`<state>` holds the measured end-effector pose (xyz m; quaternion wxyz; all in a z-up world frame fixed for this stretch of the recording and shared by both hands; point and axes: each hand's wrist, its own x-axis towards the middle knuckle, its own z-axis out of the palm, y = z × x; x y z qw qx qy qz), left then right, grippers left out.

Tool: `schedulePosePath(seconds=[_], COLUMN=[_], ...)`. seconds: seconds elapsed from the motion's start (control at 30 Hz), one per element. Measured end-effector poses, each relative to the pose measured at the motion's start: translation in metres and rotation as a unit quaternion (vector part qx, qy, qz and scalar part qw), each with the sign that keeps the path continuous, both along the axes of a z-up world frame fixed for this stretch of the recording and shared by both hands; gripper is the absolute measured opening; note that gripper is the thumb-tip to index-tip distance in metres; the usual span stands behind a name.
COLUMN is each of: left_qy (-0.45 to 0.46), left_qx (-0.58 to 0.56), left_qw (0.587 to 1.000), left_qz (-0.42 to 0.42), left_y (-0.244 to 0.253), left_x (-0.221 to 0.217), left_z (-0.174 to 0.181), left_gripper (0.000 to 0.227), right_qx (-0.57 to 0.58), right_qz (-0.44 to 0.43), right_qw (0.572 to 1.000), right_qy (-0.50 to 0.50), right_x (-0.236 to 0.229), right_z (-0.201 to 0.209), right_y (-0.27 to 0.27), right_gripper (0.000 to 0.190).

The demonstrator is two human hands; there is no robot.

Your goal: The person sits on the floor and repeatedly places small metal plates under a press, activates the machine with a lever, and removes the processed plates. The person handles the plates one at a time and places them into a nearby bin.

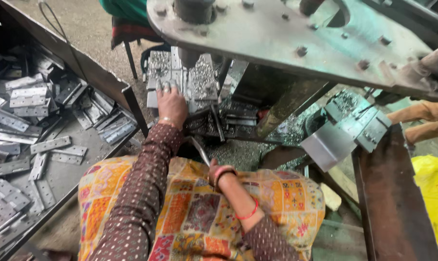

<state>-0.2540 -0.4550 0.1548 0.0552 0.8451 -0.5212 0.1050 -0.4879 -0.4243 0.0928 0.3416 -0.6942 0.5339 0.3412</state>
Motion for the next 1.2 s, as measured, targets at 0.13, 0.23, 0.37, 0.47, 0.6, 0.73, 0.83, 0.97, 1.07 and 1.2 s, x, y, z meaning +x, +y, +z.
schedulePosePath(seconds=[0.13,0.23,0.37,0.47,0.6,0.73,0.83,0.97,1.07,1.2], left_qy=[0.009,-0.039,0.001,0.014,-0.021,0.018,0.051,0.014,0.031,0.025], left_qx=[0.054,0.08,0.074,0.062,0.032,0.03,0.051,0.06,0.091,0.055], left_qw=[0.998,0.996,0.997,0.998,0.999,0.999,0.997,0.998,0.995,0.998], left_qz=[0.006,-0.009,0.014,0.017,-0.003,-0.008,-0.007,-0.009,-0.017,-0.02], left_y=[0.007,-0.004,-0.019,-0.014,0.011,0.002,-0.01,-0.02,-0.008,-0.01], left_x=[-0.005,0.004,0.01,0.008,-0.008,0.001,0.012,0.015,0.008,0.019], left_z=[-0.014,-0.008,-0.003,0.004,-0.004,0.004,0.01,0.014,0.0,0.014], left_gripper=[0.026,0.024,0.029,0.027,0.031,0.031,0.035,0.028,0.029,0.026], right_qx=[-0.044,-0.146,-0.138,-0.076,-0.067,-0.15,-0.145,-0.077,-0.071,-0.16], right_qz=[0.131,0.185,0.171,0.142,0.138,0.185,0.189,0.145,0.142,0.142], right_qw=[0.99,0.969,0.974,0.987,0.988,0.968,0.969,0.985,0.985,0.968], right_qy=[-0.025,-0.067,-0.057,-0.026,-0.032,-0.074,-0.065,-0.048,-0.063,-0.128], right_x=[-0.008,-0.013,-0.007,-0.007,-0.014,-0.012,-0.008,-0.008,-0.021,-0.013], right_z=[0.016,0.057,0.071,0.056,0.042,0.064,0.072,0.063,0.051,0.06], right_y=[-0.001,-0.002,0.006,0.017,0.014,0.001,0.006,0.016,0.023,0.008], right_gripper=[0.05,0.052,0.052,0.053,0.055,0.057,0.056,0.053,0.051,0.048])
